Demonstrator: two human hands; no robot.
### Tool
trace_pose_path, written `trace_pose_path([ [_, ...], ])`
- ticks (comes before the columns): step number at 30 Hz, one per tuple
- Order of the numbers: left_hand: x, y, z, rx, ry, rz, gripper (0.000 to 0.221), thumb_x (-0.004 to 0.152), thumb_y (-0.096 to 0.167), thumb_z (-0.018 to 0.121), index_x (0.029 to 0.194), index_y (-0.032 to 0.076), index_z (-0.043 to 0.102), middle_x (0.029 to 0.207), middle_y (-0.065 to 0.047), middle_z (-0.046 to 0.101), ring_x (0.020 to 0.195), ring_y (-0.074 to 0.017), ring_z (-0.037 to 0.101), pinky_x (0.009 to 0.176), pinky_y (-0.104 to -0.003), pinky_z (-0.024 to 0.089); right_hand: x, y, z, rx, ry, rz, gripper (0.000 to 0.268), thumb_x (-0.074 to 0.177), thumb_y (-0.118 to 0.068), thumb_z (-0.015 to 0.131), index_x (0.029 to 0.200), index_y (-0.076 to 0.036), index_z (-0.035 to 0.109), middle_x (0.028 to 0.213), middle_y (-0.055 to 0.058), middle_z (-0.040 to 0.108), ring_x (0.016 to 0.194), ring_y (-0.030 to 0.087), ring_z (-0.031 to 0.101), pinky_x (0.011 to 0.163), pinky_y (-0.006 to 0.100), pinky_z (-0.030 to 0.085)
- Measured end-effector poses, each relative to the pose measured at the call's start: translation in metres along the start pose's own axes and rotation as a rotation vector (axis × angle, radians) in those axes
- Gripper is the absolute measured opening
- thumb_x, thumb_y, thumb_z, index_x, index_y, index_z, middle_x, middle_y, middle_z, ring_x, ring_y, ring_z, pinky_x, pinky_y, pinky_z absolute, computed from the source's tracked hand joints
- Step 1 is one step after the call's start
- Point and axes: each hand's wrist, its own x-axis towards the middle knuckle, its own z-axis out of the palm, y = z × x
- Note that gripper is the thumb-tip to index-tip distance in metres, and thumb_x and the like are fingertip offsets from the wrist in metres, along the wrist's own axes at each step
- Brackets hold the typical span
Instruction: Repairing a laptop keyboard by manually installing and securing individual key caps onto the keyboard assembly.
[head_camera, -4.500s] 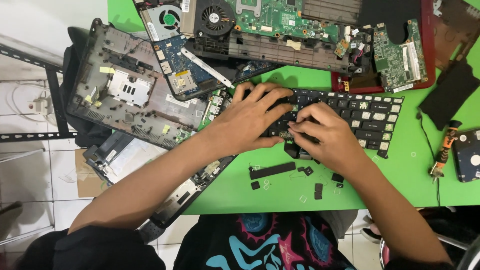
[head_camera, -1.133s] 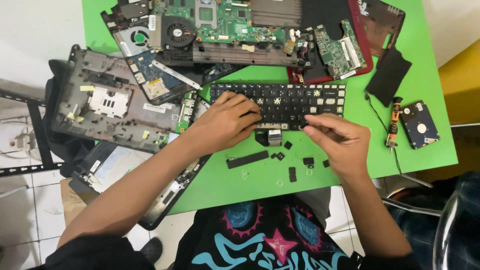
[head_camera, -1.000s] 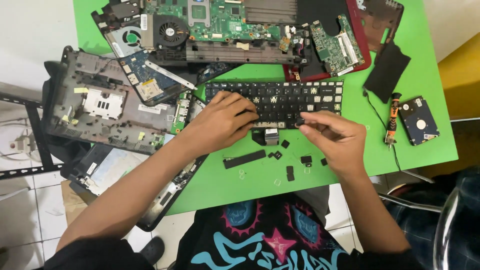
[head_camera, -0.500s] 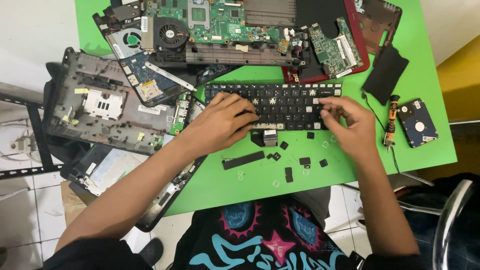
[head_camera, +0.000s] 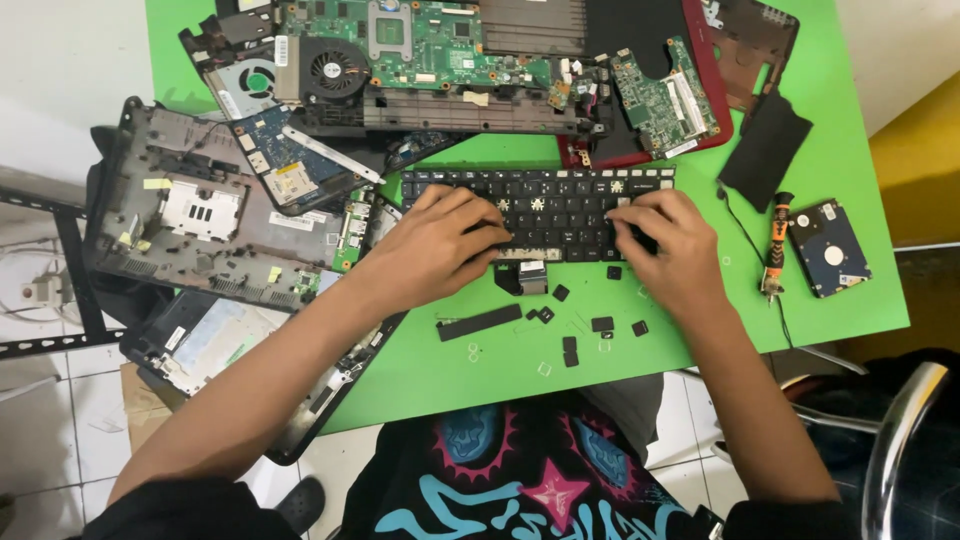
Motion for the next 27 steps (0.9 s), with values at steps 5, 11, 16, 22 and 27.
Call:
trace_pose_path([
  [5,0.004,0.002,-0.006,-0.018,-0.057,-0.017,0.011,0.098,0.019,0.07,0.099,0.009,0.073,0.102,-0.005,0.066,0.101,-0.0252,0.062,0.091,-0.04,0.043,0.003,0.003,-0.01,0.098,-0.062,0.009,0.016,0.092,0.002,0.079,0.106,-0.005,0.078,0.098,0.013,0.067,0.089,0.033,0.067,0.08,0.043,0.056],
  [11,0.008,0.008,-0.009,-0.031,-0.131,-0.053,0.011,0.096,0.02,0.071,0.097,0.009,0.073,0.102,-0.005,0.067,0.1,-0.0256,0.063,0.09,-0.041,0.044,0.019,0.002,-0.026,0.192,-0.204,0.034,0.017,0.09,0.002,0.078,0.107,-0.002,0.077,0.094,0.019,0.069,0.085,0.037,0.068,0.076,0.048,0.055],
  [16,0.018,0.011,-0.001,-0.068,-0.231,-0.122,0.016,0.095,0.024,0.069,0.102,0.01,0.074,0.105,-0.006,0.067,0.103,-0.0273,0.062,0.092,-0.043,0.044,0.027,0.009,-0.03,0.227,-0.302,0.091,0.018,0.088,-0.001,0.081,0.105,-0.005,0.078,0.09,0.013,0.07,0.079,0.029,0.067,0.069,0.041,0.054],
  [22,0.043,0.015,0.032,-0.026,-0.218,-0.118,0.02,0.095,0.028,0.066,0.108,0.013,0.072,0.106,-0.004,0.065,0.104,-0.0272,0.061,0.087,-0.044,0.046,0.024,0.008,-0.026,0.186,-0.292,0.053,0.012,0.086,-0.001,0.083,0.097,-0.004,0.079,0.091,0.015,0.07,0.081,0.033,0.067,0.07,0.044,0.053],
  [27,0.059,0.018,0.067,0.17,-0.06,0.022,0.026,0.091,0.022,0.068,0.112,0.006,0.069,0.116,-0.008,0.057,0.102,-0.0282,0.054,0.081,-0.043,0.044,0.014,0.008,-0.019,-0.015,-0.241,-0.153,0.011,0.091,-0.009,0.08,0.098,-0.002,0.075,0.099,0.014,0.067,0.089,0.035,0.066,0.074,0.045,0.056],
])
